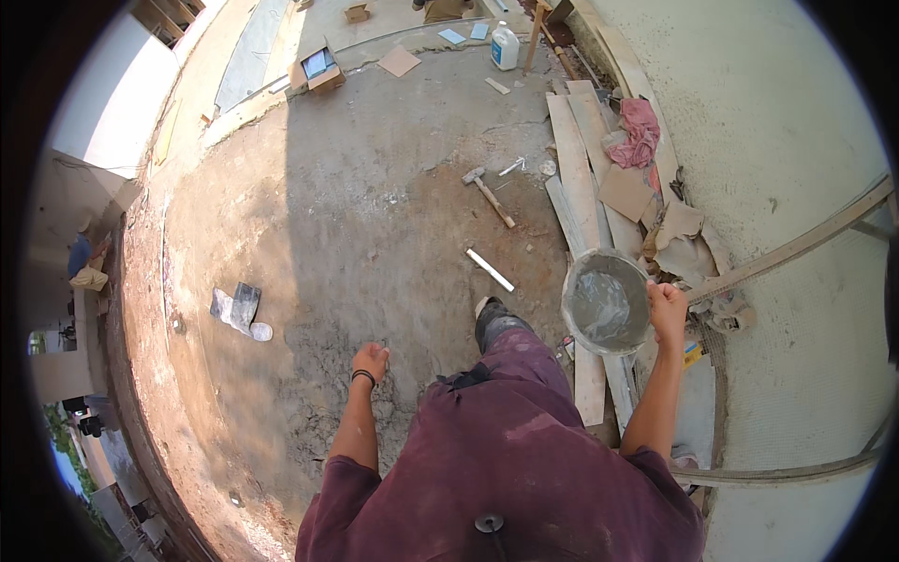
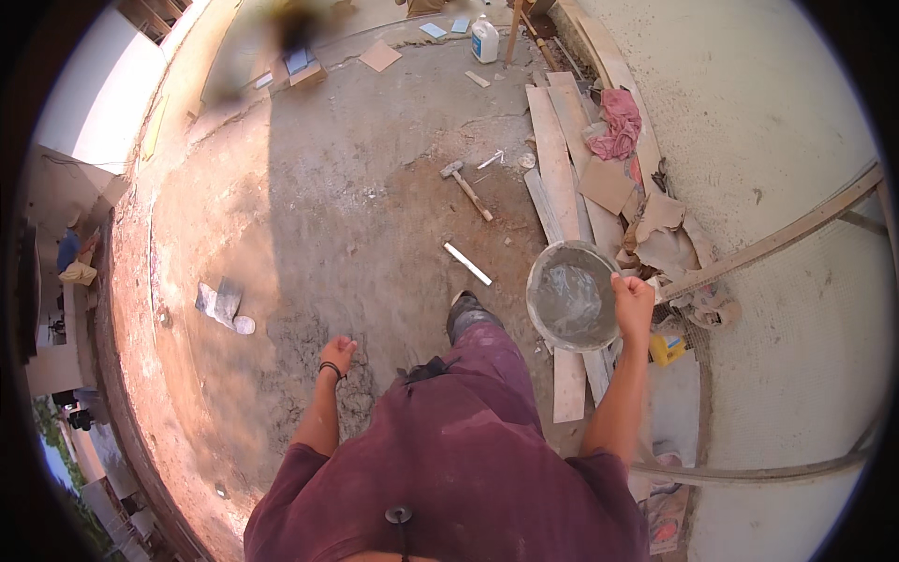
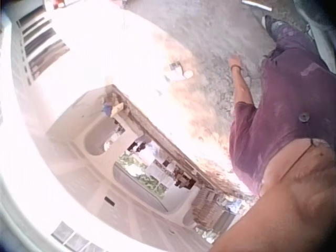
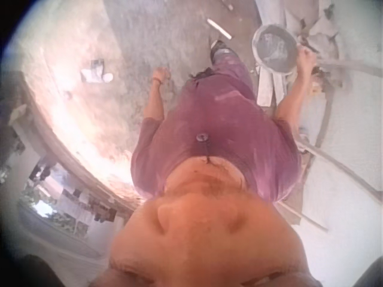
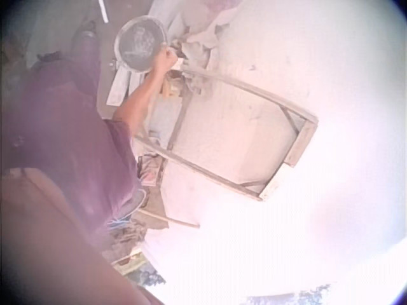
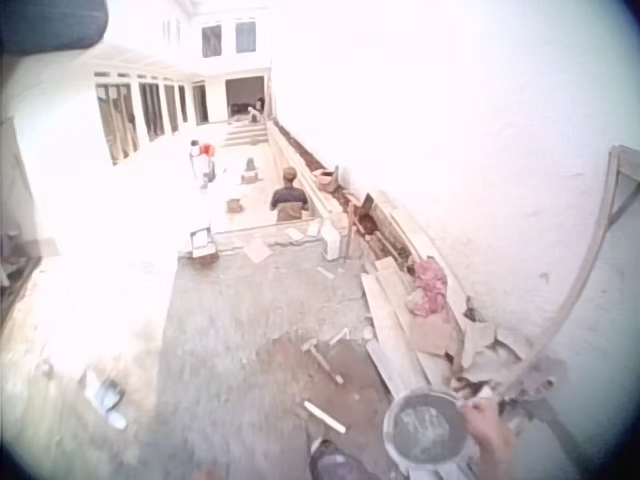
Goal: The person mixes cement or grout with a hoe in a pile, collects water in a bucket, pours a liquid additive from a white container into a smaller bucket of water, and then mixes the resulting solution with a trowel before placing a tile on the floor.
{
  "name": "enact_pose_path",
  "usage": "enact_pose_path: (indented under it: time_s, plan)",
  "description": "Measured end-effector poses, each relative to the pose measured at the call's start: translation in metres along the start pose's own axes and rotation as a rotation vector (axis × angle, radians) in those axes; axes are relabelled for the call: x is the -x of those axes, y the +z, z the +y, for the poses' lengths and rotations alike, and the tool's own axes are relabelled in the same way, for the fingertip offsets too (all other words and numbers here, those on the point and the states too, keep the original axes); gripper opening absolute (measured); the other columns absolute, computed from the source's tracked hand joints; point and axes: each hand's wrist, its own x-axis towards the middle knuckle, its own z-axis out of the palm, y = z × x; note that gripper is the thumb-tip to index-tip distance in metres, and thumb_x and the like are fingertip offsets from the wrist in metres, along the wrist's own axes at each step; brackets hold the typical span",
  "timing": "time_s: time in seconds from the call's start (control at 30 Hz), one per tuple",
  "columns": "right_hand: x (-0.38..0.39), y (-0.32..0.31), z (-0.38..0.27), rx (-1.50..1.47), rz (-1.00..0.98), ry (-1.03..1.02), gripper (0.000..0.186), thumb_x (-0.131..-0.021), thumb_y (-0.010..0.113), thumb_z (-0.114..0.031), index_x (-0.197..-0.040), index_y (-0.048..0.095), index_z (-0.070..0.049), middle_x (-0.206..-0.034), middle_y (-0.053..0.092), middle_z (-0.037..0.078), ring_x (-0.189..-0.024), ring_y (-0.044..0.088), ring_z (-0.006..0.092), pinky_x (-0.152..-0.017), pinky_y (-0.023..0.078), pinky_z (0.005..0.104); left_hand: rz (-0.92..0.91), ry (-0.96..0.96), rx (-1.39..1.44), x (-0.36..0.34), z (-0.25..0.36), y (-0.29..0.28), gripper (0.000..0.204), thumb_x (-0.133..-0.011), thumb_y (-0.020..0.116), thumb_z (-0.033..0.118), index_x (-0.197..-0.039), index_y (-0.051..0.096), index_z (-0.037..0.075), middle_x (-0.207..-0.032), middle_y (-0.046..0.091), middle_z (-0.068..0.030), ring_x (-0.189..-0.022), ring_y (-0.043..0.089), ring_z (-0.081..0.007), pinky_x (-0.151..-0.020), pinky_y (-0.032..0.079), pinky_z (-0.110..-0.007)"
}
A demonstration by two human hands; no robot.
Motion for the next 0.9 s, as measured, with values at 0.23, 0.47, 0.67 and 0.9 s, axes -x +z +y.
enact_pose_path:
  time_s: [0.23,0.47,0.67,0.9]
  plan:
    - [-0.171,0.194,-0.096,-0.078,-0.136,0.075,0.033,-0.095,0.069,-0.02,-0.066,0.054,-0.012,-0.061,0.047,-0.009,-0.054,0.036,0.003,-0.05,0.027,0.0252,-0.056,-0.409,-0.021,-0.08,0.048,-0.028,0.036,-0.088,0.073,0.036,-0.105,0.071,0.005,-0.1,0.074,-0.0127,-0.099,0.07,-0.0303,-0.091,0.053,-0.041]
    - [-0.367,0.356,-0.188,-0.014,-0.242,-0.017,0.029,-0.092,0.074,-0.023,-0.072,0.058,-0.009,-0.061,0.049,-0.007,-0.054,0.039,0.0039,-0.049,0.03,0.0255,-0.281,-0.475,-0.096,-0.207,0.152,-0.038,0.043,-0.088,0.07,0.044,-0.111,0.072,0.008,-0.117,0.072,-0.0175,-0.116,0.066,-0.0343,-0.1,0.05,-0.043]
    - [-0.537,0.519,-0.28,-0.002,-0.342,-0.003,0.03,-0.092,0.074,-0.026,-0.073,0.059,-0.009,-0.061,0.051,-0.004,-0.05,0.046,0.0066,-0.045,0.039,0.0269,-0.256,-0.438,-0.134,-0.421,0.251,-0.096,0.036,-0.089,0.069,0.04,-0.103,0.073,0.008,-0.106,0.075,-0.0162,-0.105,0.07,-0.0352,-0.092,0.053,-0.044]
    - [-0.674,0.644,-0.361,-0.01,-0.399,0.144,0.029,-0.092,0.074,-0.027,-0.075,0.058,-0.009,-0.061,0.051,-0.002,-0.052,0.049,0.0098,-0.049,0.044,0.0286,0.124,-0.077,0.33,-0.622,0.451,-0.22,0.036,-0.09,0.069,0.033,-0.106,0.068,0.002,-0.1,0.074,-0.0155,-0.093,0.071,-0.0274,-0.084,0.055,-0.038]
